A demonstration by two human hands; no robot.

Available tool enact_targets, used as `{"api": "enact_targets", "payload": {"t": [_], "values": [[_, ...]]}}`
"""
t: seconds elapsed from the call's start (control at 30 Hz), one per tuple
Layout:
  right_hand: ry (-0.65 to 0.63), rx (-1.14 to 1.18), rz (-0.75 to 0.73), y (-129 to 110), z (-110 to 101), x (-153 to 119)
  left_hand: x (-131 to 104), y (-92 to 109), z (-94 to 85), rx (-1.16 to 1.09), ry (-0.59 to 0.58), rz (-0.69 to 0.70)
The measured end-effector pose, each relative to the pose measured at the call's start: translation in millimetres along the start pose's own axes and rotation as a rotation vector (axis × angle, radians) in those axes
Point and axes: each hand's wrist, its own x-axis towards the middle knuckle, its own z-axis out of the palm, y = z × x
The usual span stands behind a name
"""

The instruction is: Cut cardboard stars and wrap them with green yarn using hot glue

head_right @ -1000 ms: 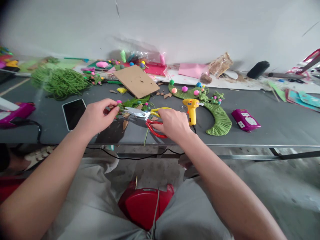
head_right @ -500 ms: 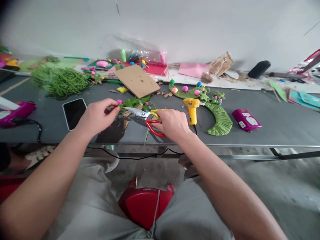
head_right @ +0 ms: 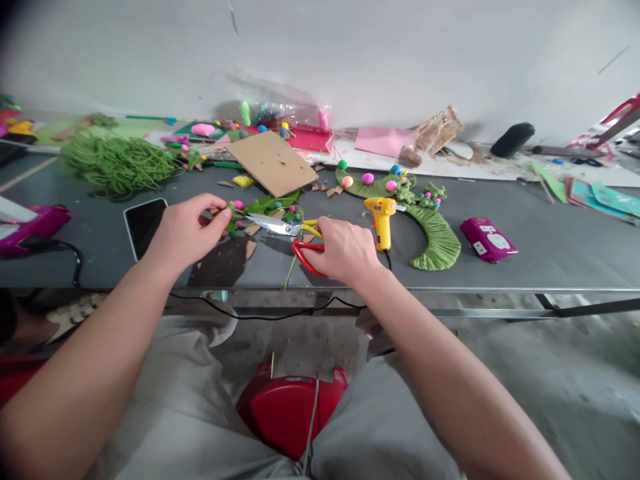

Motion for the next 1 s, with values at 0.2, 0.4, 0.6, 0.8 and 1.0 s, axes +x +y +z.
{"api": "enact_targets", "payload": {"t": [0.2,0.4,0.6,0.8,1.0], "values": [[-0.096,0.040,-0.064,4.5,6.4,-3.7,1.6,-5.2,-1.9,-0.100,0.109,-0.029],[-0.186,0.104,-0.204,20.0,18.7,-5.1,1.7,-14.6,-7.6,-0.120,0.166,-0.067],[-0.231,0.153,-0.256,25.8,17.6,-9.4,5.2,-20.3,-23.9,-0.104,0.380,-0.127],[-0.170,0.213,-0.209,22.9,13.3,-12.8,-6.7,2.5,-20.8,-0.305,0.443,-0.030],[0.124,0.702,-0.140,10.2,5.0,-8.4,-17.3,44.8,13.0,-0.465,0.069,-0.071]]}}
